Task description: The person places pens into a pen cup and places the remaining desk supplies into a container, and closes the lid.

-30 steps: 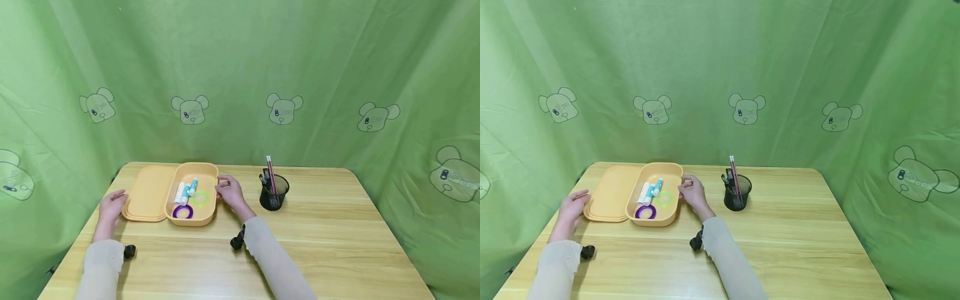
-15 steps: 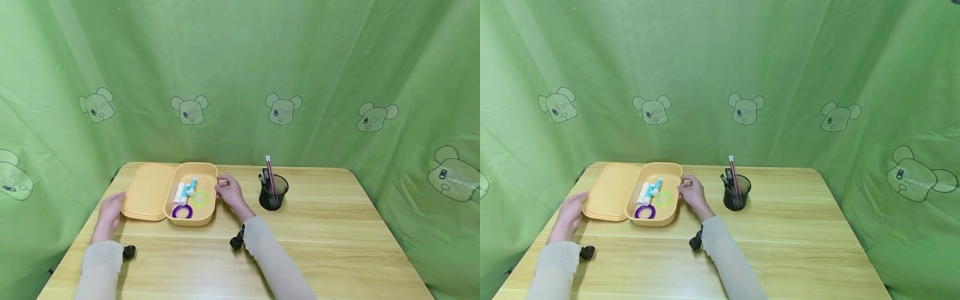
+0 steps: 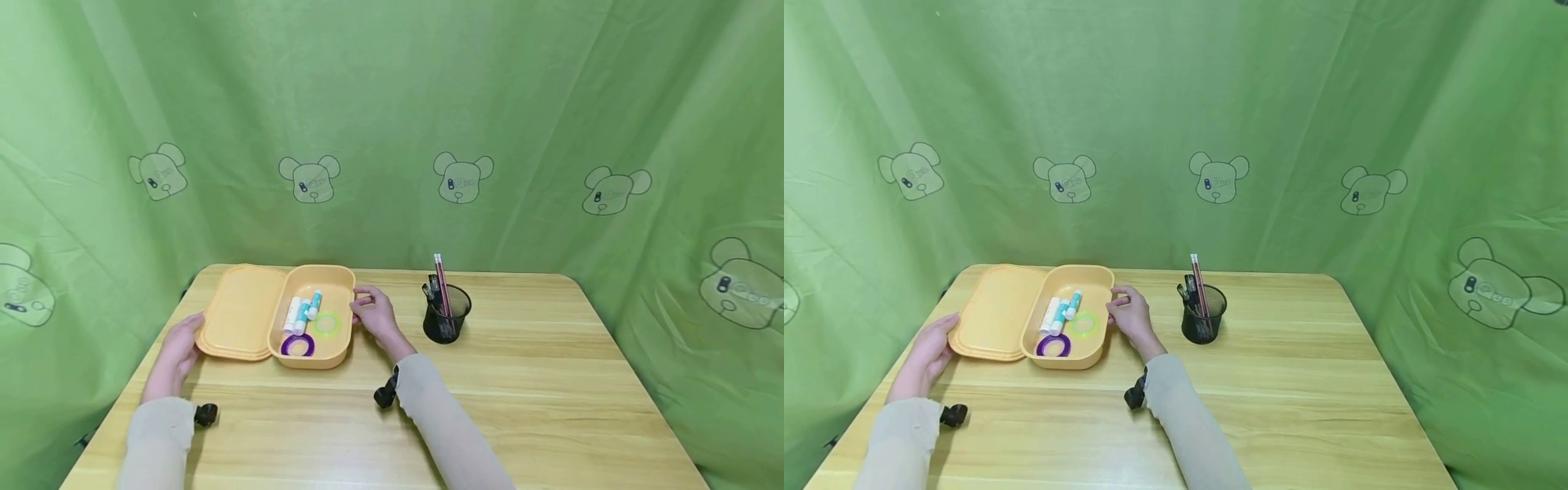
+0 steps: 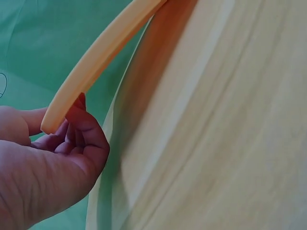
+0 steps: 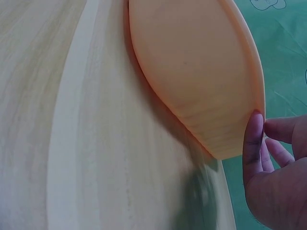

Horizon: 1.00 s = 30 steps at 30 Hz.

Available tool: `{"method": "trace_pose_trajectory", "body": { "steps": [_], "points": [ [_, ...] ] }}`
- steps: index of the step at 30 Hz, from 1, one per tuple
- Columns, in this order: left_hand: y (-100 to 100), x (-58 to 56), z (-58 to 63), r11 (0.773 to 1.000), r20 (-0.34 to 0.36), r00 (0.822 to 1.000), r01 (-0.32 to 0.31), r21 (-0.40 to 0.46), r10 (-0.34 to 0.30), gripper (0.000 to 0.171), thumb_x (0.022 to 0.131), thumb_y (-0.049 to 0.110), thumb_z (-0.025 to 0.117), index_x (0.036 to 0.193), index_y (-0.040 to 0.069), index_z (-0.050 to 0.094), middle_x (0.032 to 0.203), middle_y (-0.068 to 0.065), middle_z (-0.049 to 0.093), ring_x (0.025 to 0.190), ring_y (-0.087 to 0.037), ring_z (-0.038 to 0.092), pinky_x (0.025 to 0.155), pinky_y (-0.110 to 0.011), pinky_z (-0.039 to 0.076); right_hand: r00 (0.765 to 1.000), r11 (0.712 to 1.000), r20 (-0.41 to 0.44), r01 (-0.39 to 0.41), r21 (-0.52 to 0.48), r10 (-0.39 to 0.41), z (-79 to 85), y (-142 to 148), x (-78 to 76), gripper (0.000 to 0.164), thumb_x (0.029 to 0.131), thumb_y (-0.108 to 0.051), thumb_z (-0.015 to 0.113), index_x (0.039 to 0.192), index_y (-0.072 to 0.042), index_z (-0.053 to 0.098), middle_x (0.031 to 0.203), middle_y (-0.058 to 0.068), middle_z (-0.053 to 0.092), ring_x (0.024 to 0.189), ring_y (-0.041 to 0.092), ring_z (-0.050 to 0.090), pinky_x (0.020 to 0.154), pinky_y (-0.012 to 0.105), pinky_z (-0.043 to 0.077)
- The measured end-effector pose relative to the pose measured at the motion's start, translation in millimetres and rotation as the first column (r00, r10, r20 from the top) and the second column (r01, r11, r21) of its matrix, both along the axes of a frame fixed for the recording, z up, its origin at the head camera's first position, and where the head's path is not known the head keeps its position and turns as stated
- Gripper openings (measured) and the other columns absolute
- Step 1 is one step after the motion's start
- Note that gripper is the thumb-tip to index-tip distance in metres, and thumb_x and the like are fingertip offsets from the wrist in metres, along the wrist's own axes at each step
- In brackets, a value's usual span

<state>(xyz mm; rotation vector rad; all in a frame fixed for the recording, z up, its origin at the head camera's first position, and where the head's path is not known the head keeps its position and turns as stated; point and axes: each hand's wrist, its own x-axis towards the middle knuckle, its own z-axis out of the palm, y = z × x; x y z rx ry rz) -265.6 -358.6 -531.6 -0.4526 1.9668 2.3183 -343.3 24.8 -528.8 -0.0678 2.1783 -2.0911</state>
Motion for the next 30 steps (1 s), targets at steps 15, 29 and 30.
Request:
{"method": "trace_pose_trajectory", "body": {
  "steps": [15,29,30],
  "points": [
    [-5,4.3,-3.3,0.998,-0.021,1.0,-0.015,0.059,0.017,0.063,0.103,0.03,0.04,0.151,0.004,0.009,0.142,-0.006,0.045,0.093,0.007,0.057,0.085,-0.011,0.048,1.0,1.0,-0.008,0.009,0.009,-0.009,-0.6,-1,-0.6,0.043,0.085,0.003,0.064,0.126,-0.002,0.057,0.103,0.021,0.061,0.063,0.017,0.063,0.063,0.033,0.059],
    [4,8.8,7.4,0.983,-0.037,0.994,-0.092,0.156,0.099,0.073,0.101,0.036,0.045,0.152,0.006,0.004,0.153,-0.011,0.032,0.091,0.009,0.057,0.084,-0.008,0.047,1.0,1.0,0.0,0.005,-0.005,-0.005,0.7,-1,0.4,0.041,0.086,0.002,0.064,0.127,-0.001,0.056,0.099,0.017,0.061,0.066,0.02,0.064,0.074,0.048,0.058],
    [4,9.0,8.2,0.979,-0.042,0.993,-0.105,0.176,0.114,0.073,0.1,0.035,0.047,0.152,0.005,0.004,0.144,-0.007,0.044,0.091,0.008,0.058,0.083,-0.009,0.047,1.0,1.0,0.001,0.006,-0.005,-0.006,0.6,-1,0.5,0.041,0.087,0.002,0.064,0.127,-0.001,0.056,0.099,0.017,0.061,0.067,0.021,0.064,0.075,0.048,0.058]
  ]
}}
